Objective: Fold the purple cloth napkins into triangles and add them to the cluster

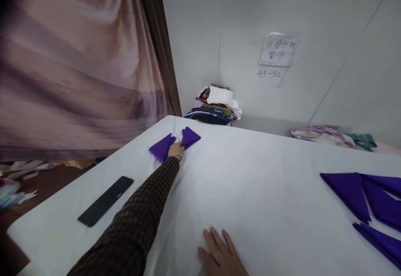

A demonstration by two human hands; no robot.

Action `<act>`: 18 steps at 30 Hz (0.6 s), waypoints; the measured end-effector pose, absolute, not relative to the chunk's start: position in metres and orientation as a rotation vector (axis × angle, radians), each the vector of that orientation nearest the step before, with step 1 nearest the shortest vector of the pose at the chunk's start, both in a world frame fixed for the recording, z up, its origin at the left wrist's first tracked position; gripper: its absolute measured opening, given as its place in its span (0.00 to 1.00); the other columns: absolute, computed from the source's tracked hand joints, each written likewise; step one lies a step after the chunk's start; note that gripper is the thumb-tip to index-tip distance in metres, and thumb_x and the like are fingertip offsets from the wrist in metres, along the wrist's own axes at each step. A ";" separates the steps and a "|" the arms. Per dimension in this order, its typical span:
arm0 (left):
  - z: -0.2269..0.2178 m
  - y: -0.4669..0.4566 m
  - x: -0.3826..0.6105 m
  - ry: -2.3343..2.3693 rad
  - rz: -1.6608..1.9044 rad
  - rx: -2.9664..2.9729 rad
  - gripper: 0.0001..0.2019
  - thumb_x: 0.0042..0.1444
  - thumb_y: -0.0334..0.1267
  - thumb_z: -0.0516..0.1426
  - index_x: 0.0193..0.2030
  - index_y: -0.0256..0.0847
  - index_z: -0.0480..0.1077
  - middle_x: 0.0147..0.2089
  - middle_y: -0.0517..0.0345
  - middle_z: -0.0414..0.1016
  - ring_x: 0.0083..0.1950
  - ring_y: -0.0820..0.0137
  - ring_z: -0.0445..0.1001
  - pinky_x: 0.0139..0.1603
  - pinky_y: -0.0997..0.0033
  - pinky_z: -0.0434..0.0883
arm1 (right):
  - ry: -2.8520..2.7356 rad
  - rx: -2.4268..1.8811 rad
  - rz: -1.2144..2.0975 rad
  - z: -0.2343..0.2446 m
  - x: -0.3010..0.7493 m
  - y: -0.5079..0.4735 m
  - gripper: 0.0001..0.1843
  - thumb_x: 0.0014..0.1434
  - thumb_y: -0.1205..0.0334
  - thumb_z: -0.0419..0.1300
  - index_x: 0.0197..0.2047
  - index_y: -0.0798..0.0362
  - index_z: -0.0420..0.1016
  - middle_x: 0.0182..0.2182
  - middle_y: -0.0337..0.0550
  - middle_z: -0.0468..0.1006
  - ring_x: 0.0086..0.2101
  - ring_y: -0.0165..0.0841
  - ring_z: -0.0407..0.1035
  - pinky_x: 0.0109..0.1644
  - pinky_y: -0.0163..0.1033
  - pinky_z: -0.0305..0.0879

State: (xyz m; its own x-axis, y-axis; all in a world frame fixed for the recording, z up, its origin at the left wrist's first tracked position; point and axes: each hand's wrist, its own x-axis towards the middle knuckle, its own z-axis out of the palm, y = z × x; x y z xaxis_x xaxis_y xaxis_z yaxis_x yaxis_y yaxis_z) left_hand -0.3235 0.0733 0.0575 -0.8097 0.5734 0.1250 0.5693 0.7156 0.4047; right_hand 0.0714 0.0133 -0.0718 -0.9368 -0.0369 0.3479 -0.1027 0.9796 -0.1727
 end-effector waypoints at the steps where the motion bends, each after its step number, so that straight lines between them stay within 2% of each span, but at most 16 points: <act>1: 0.061 0.074 -0.322 2.900 0.690 0.993 0.17 0.57 0.31 0.51 0.52 0.32 0.69 0.51 0.40 0.73 0.55 0.58 0.68 0.54 0.62 0.64 | -2.777 0.091 0.287 -0.075 0.071 0.014 0.32 0.63 0.49 0.53 0.67 0.41 0.47 0.63 0.49 0.53 0.61 0.47 0.52 0.64 0.56 0.48; 5: 0.077 0.070 -0.287 2.819 0.781 1.304 0.16 0.57 0.31 0.50 0.51 0.38 0.71 0.52 0.49 0.72 0.56 0.63 0.66 0.57 0.66 0.61 | -2.776 0.094 0.470 -0.074 0.074 0.017 0.35 0.62 0.50 0.53 0.68 0.38 0.42 0.64 0.46 0.53 0.61 0.46 0.52 0.63 0.55 0.50; 8: 0.090 0.054 -0.233 2.641 0.838 1.644 0.15 0.54 0.30 0.54 0.48 0.44 0.72 0.50 0.57 0.73 0.54 0.67 0.66 0.56 0.67 0.61 | -2.664 0.032 0.795 -0.061 0.081 0.022 0.39 0.61 0.47 0.53 0.69 0.40 0.36 0.65 0.46 0.52 0.61 0.45 0.51 0.62 0.52 0.55; 10: 0.097 0.036 -0.194 2.344 0.910 2.074 0.12 0.52 0.30 0.55 0.43 0.41 0.73 0.44 0.54 0.75 0.48 0.65 0.68 0.51 0.63 0.63 | -2.496 -0.219 1.061 -0.046 0.086 0.027 0.38 0.63 0.50 0.51 0.69 0.42 0.34 0.66 0.46 0.48 0.62 0.44 0.49 0.60 0.50 0.59; 12: 0.104 0.015 -0.156 2.124 0.932 2.260 0.06 0.52 0.34 0.56 0.38 0.40 0.72 0.37 0.55 0.74 0.42 0.67 0.69 0.44 0.65 0.65 | -2.268 -0.518 1.233 -0.029 0.090 0.033 0.36 0.64 0.53 0.49 0.69 0.43 0.34 0.67 0.46 0.45 0.62 0.43 0.49 0.58 0.48 0.62; 14: 0.107 -0.004 -0.122 2.014 0.937 2.290 0.05 0.53 0.37 0.57 0.34 0.40 0.71 0.33 0.57 0.73 0.37 0.69 0.68 0.40 0.68 0.64 | -2.080 -0.735 1.283 -0.014 0.091 0.040 0.39 0.62 0.52 0.51 0.69 0.43 0.34 0.67 0.45 0.44 0.61 0.43 0.52 0.57 0.50 0.63; 16: 0.107 -0.019 -0.091 1.924 0.913 2.293 0.07 0.53 0.41 0.57 0.32 0.40 0.70 0.32 0.58 0.73 0.35 0.69 0.69 0.38 0.68 0.64 | -1.977 -0.816 1.284 -0.005 0.092 0.047 0.41 0.59 0.50 0.55 0.69 0.46 0.38 0.67 0.47 0.48 0.60 0.44 0.54 0.59 0.53 0.59; 18: 0.106 -0.027 -0.065 1.808 0.930 2.270 0.09 0.54 0.44 0.58 0.31 0.40 0.70 0.31 0.58 0.73 0.35 0.69 0.70 0.38 0.69 0.65 | -1.940 -0.799 1.338 -0.002 0.094 0.051 0.38 0.56 0.47 0.56 0.66 0.48 0.51 0.62 0.50 0.60 0.58 0.46 0.59 0.60 0.55 0.58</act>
State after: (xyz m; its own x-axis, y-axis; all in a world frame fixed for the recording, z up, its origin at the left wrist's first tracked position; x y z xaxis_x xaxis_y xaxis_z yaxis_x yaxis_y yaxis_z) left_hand -0.0646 -0.0274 0.1060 0.1118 0.9106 0.3979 0.8534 -0.2932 0.4310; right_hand 0.0944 0.0511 -0.0019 -0.6093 0.7758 0.1640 0.1228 0.2966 -0.9471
